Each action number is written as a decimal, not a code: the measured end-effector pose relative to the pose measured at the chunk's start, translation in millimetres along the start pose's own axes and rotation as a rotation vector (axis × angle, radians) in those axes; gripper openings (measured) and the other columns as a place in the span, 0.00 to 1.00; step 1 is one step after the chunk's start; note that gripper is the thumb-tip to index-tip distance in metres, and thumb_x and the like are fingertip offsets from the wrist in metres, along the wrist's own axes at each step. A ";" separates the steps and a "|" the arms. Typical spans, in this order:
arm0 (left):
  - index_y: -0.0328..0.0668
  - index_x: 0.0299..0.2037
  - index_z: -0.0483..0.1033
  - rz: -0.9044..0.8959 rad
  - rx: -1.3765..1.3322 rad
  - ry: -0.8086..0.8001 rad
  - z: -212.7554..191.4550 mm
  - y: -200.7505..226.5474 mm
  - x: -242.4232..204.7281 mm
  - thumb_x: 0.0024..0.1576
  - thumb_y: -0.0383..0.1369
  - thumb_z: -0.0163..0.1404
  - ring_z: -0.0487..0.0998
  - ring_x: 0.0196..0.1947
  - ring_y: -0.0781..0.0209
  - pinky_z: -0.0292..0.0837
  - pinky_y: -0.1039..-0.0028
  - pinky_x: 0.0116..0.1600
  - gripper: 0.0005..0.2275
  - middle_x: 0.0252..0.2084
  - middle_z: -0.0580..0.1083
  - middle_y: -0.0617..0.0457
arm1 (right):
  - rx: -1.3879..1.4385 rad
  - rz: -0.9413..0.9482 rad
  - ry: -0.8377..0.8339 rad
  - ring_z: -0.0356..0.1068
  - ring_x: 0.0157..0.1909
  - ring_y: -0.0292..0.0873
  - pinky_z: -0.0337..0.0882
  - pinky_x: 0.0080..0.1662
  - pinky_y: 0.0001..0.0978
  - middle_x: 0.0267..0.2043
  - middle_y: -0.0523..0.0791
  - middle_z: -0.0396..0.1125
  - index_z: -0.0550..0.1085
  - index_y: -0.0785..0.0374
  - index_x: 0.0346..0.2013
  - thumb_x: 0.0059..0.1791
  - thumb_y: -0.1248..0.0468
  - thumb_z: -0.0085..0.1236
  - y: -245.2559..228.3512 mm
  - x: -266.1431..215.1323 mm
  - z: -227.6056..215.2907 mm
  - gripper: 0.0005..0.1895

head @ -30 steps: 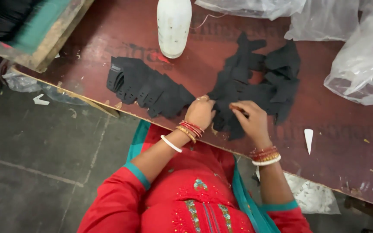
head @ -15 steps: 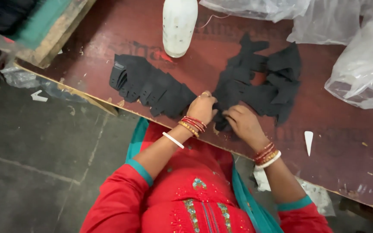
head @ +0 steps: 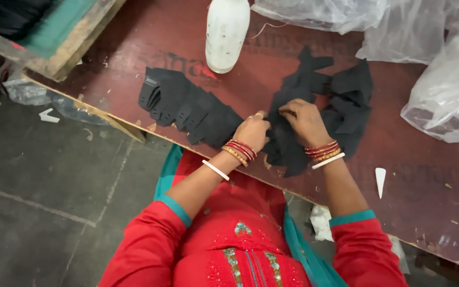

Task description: The person folds small black fabric pieces by hand on a wooden table, stacking them into a neat pile. The camera shakes significantly in the middle of the clip, but the person continues folding and stacking the fabric pieces afterward.

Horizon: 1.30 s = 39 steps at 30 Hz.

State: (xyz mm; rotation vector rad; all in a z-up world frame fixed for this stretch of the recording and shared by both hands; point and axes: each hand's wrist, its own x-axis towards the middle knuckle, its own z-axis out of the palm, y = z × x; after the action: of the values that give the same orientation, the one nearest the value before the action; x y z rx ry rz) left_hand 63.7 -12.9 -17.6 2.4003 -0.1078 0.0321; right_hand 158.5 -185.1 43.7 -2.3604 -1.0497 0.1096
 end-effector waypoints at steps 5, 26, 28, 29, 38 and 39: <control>0.36 0.37 0.83 -0.010 -0.052 0.014 -11.0 7.8 -2.1 0.42 0.27 0.64 0.76 0.53 0.38 0.72 0.55 0.56 0.12 0.59 0.72 0.40 | -0.049 -0.082 -0.007 0.74 0.47 0.55 0.73 0.49 0.43 0.44 0.51 0.74 0.80 0.64 0.41 0.46 0.69 0.60 21.6 -24.3 8.9 0.10; 0.38 0.35 0.83 0.005 0.108 -0.093 2.6 3.6 16.9 0.42 0.29 0.64 0.78 0.49 0.40 0.75 0.56 0.54 0.11 0.49 0.75 0.40 | -0.059 -0.159 0.012 0.74 0.45 0.55 0.73 0.48 0.43 0.41 0.52 0.74 0.80 0.67 0.38 0.46 0.69 0.60 19.7 11.7 12.5 0.08; 0.38 0.36 0.83 -0.007 0.114 -0.102 2.1 3.3 17.1 0.42 0.29 0.64 0.78 0.48 0.39 0.75 0.56 0.53 0.11 0.48 0.75 0.40 | -0.052 -0.154 0.023 0.74 0.45 0.56 0.72 0.47 0.43 0.41 0.52 0.74 0.80 0.67 0.39 0.46 0.69 0.60 17.9 5.7 11.1 0.08; 0.37 0.36 0.83 -0.008 0.123 -0.110 2.2 2.1 16.7 0.43 0.30 0.64 0.78 0.48 0.39 0.75 0.57 0.53 0.12 0.48 0.75 0.39 | -0.058 -0.164 0.005 0.73 0.44 0.57 0.72 0.47 0.44 0.40 0.53 0.73 0.80 0.67 0.40 0.46 0.70 0.59 20.8 -1.1 10.7 0.09; 0.34 0.32 0.82 0.133 0.012 0.064 -23.6 16.3 -5.1 0.38 0.30 0.63 0.77 0.44 0.38 0.74 0.55 0.48 0.13 0.48 0.73 0.38 | 0.110 0.232 0.443 0.77 0.47 0.47 0.74 0.49 0.35 0.46 0.49 0.75 0.81 0.64 0.45 0.51 0.66 0.62 9.7 -110.6 -15.8 0.08; 0.33 0.30 0.81 0.151 0.031 0.089 -24.9 19.0 -7.2 0.38 0.31 0.63 0.77 0.44 0.39 0.74 0.55 0.46 0.12 0.47 0.73 0.39 | 0.165 0.316 0.518 0.77 0.48 0.44 0.74 0.50 0.33 0.47 0.48 0.76 0.80 0.64 0.46 0.52 0.66 0.61 7.6 -127.0 -13.8 0.09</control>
State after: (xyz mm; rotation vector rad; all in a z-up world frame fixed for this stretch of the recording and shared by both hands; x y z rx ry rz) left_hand 55.1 -9.6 13.2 2.4132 -0.2481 0.2122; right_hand 79.6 -285.4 33.3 -2.2092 -0.4045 -0.2771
